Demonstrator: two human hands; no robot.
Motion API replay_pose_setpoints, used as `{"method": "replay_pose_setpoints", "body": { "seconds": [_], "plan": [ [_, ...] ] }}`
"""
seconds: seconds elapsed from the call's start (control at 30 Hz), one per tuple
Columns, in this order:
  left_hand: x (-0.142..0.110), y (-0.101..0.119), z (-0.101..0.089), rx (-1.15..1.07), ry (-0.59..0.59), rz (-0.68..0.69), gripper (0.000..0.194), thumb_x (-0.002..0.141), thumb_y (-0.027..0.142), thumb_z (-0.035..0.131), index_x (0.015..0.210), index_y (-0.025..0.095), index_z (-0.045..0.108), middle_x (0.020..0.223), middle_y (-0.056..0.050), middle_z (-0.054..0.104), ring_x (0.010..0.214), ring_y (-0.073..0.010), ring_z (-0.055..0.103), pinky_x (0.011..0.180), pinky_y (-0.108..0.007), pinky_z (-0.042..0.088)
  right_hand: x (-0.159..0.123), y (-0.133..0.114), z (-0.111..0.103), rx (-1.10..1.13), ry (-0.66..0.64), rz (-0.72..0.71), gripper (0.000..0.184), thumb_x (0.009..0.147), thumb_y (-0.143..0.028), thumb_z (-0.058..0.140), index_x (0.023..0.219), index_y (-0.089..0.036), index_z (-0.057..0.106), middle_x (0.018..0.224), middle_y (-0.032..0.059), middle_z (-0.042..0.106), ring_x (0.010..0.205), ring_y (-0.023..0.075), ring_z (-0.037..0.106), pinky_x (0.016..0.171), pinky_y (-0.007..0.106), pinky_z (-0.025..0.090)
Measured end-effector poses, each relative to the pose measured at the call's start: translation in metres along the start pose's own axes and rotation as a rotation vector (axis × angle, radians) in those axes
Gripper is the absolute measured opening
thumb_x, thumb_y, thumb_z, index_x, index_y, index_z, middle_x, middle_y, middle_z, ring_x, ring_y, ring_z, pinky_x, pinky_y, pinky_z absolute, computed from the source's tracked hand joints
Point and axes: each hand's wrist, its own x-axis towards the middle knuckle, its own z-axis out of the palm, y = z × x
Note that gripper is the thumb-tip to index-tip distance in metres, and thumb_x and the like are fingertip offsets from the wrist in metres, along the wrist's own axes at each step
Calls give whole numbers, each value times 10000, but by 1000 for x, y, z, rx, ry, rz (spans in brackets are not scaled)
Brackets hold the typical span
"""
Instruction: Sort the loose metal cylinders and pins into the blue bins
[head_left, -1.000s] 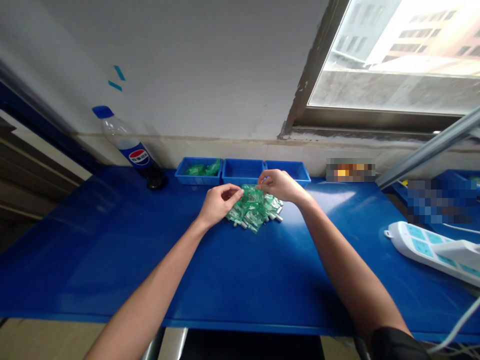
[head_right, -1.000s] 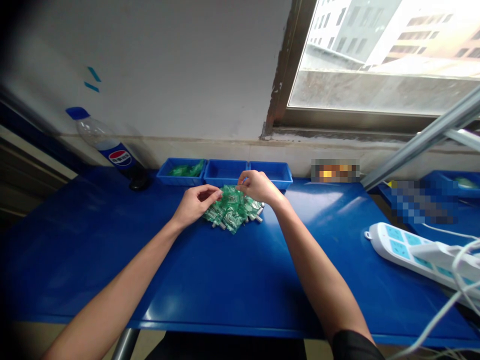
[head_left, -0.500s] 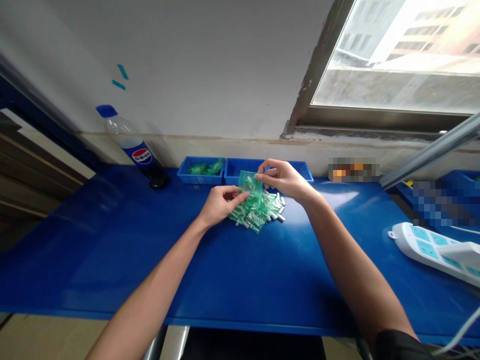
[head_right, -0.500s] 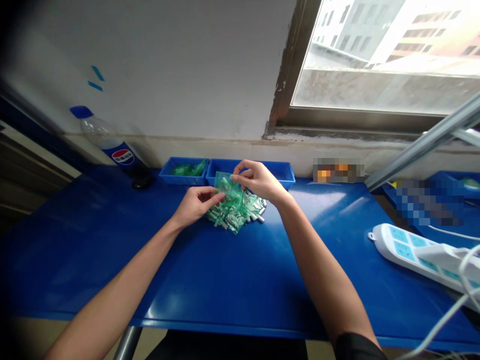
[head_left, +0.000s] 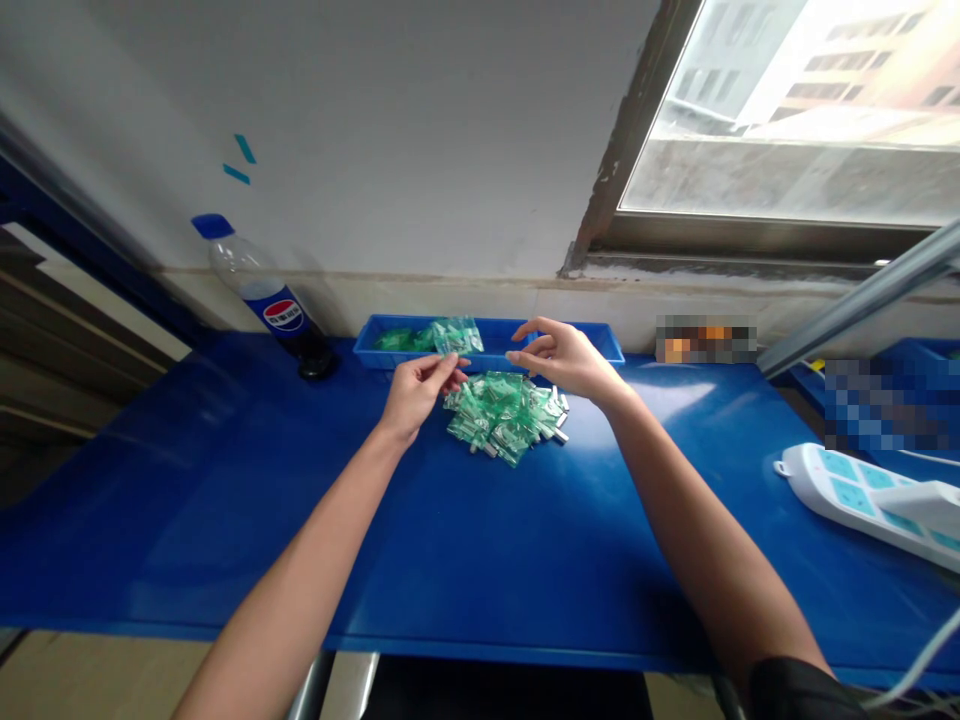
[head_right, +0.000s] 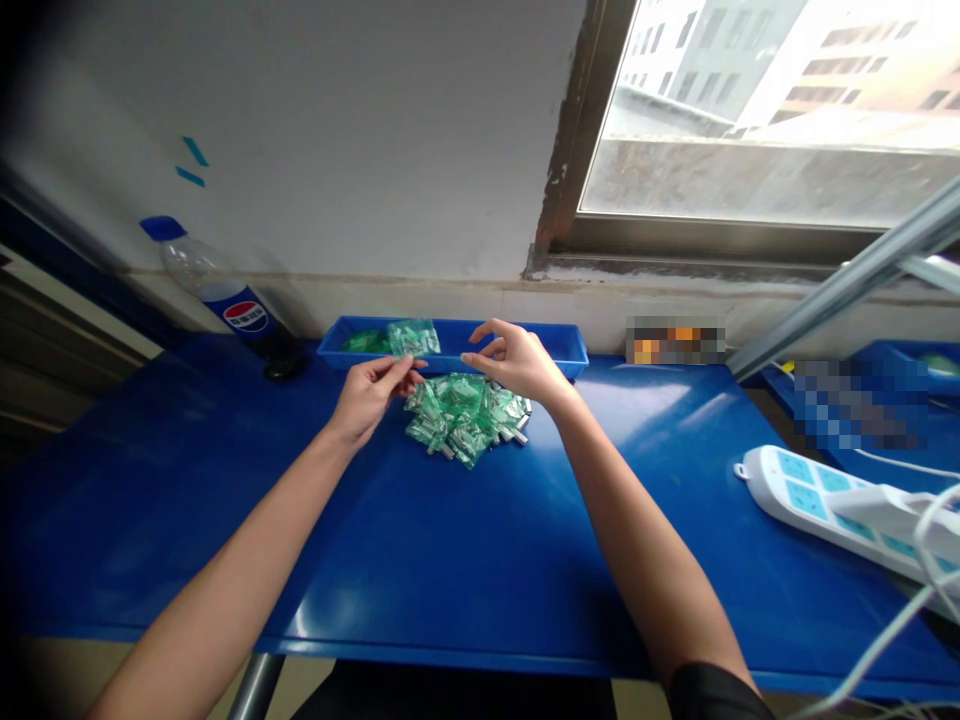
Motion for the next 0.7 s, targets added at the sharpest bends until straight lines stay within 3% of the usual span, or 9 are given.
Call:
{"method": "replay_pose_setpoints", "body": {
  "seconds": [0.07, 0.13, 0.2, 0.3, 0.4, 0.57, 0.7],
  "plan": [
    [5, -2, -5, -155, 136, -56, 535, 808, 592, 806, 1105, 147, 782, 840, -68, 773, 623, -96, 621, 592, -208, 490, -1, -1, -2, -67, -47, -10, 365, 866, -444, 741, 1126, -196, 677, 878, 68, 787, 755, 198, 729, 641, 283, 496],
    [8, -1, -10, -263, 158, -171, 680, 810, 597, 810, 1326, 172, 685, 836, -59, 771, 583, -80, 601, 528, -179, 445, -2, -3, -3, -153, -122, -41, 314, 872, -424, 742, 1083, -195, 698, 854, 57, 786, 760, 194, 723, 661, 283, 487],
    [10, 1, -14, -306, 139, -261, 746, 828, 598, 798, 1409, 166, 616, 814, -62, 766, 535, -69, 571, 466, -162, 378, -4, -6, -2, -268, -223, -80, 319, 835, -455, 786, 1000, -191, 718, 786, 37, 763, 717, 184, 696, 650, 281, 456],
    [8, 5, -15, -279, 111, -266, 672, 835, 603, 787, 1292, 121, 682, 784, -75, 753, 503, -60, 542, 426, -158, 312, -7, -7, 3, -473, -366, -105, 468, 689, -579, 885, 917, -201, 733, 749, 25, 728, 674, 182, 646, 608, 284, 390],
    [5, 7, -10, -197, 61, -214, 617, 817, 643, 778, 1115, 103, 748, 786, -90, 750, 511, -67, 553, 421, -171, 297, -7, -4, 11, -636, -405, -98, 527, 596, -588, 937, 933, -225, 758, 791, 39, 726, 727, 211, 640, 584, 287, 352],
    [-2, 6, 0, -39, -39, -136, 591, 816, 682, 746, 979, 114, 775, 796, -105, 756, 533, -99, 575, 442, -203, 316, -2, 2, 16, -609, -448, -88, 232, 712, -377, 911, 738, -214, 750, 706, 25, 706, 674, 181, 628, 586, 285, 364],
    [-3, 2, 3, 23, -91, -104, 562, 835, 676, 732, 968, 132, 791, 801, -101, 761, 552, -115, 591, 462, -215, 351, -4, 1, 11, -608, -451, -101, 287, 732, -472, 887, 754, -223, 747, 717, 27, 720, 686, 190, 644, 588, 289, 372]
  ]
}}
